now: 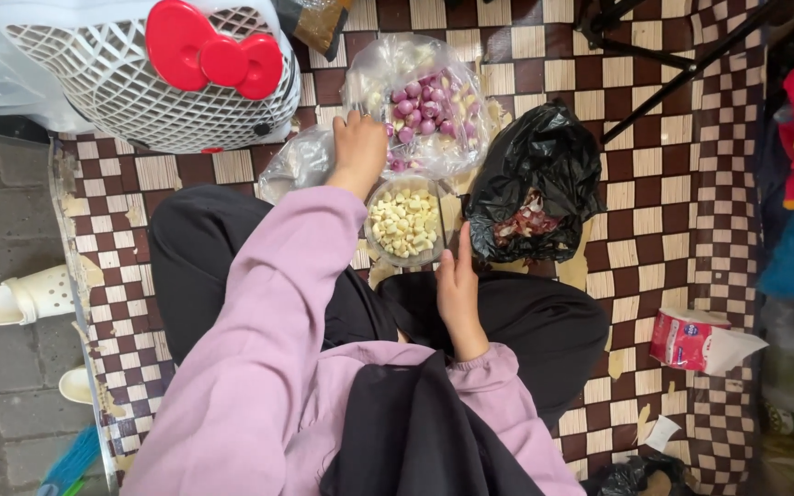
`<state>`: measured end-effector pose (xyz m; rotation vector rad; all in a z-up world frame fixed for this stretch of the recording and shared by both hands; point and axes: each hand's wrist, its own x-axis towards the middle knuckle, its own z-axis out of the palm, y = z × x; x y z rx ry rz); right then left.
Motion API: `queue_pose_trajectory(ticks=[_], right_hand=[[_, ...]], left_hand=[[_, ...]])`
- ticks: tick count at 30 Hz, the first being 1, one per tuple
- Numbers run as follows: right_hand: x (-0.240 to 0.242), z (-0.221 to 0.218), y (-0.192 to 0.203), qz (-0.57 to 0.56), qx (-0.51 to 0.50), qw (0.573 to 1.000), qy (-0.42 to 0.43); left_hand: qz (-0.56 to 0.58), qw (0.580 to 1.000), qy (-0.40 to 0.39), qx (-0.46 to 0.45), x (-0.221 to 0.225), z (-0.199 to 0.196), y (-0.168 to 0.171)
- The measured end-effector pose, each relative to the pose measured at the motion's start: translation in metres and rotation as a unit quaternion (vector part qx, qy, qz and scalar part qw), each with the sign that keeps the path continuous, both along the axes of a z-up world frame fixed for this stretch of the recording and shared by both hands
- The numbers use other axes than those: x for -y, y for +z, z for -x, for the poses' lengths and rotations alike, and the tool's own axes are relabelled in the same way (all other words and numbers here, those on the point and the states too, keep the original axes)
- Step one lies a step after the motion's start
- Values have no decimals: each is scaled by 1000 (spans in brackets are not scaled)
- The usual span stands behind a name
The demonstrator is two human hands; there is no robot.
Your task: Peeling individual garlic cloves by hand and with a small knife, then placing the peeled cloves into a bowl.
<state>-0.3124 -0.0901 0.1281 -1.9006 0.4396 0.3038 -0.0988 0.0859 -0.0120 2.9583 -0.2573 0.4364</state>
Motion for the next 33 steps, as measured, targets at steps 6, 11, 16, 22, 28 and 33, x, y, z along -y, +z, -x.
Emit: queue_pose_trajectory(ticks=[6, 11, 16, 22, 28, 33], right_hand=[[-3, 0, 14, 80, 54, 994, 56], [2, 4, -16, 24, 83, 996, 22], [7, 6, -26, -4, 82, 997, 13], [11, 7, -34, 9, 81, 997, -1], [13, 1, -32, -18, 67, 998, -13], [11, 1, -35, -36, 66, 997, -25]], left_hand=[[-25, 1000, 3, 7, 0, -12, 0], [-24, 1000, -9, 11, -3, -15, -4], [-15, 999, 23, -45, -3, -15, -14], [25, 989, 64, -128, -1, -11, -6], [48, 984, 8, -173, 1, -14, 35], [92, 917, -142, -361, 7, 12, 74]])
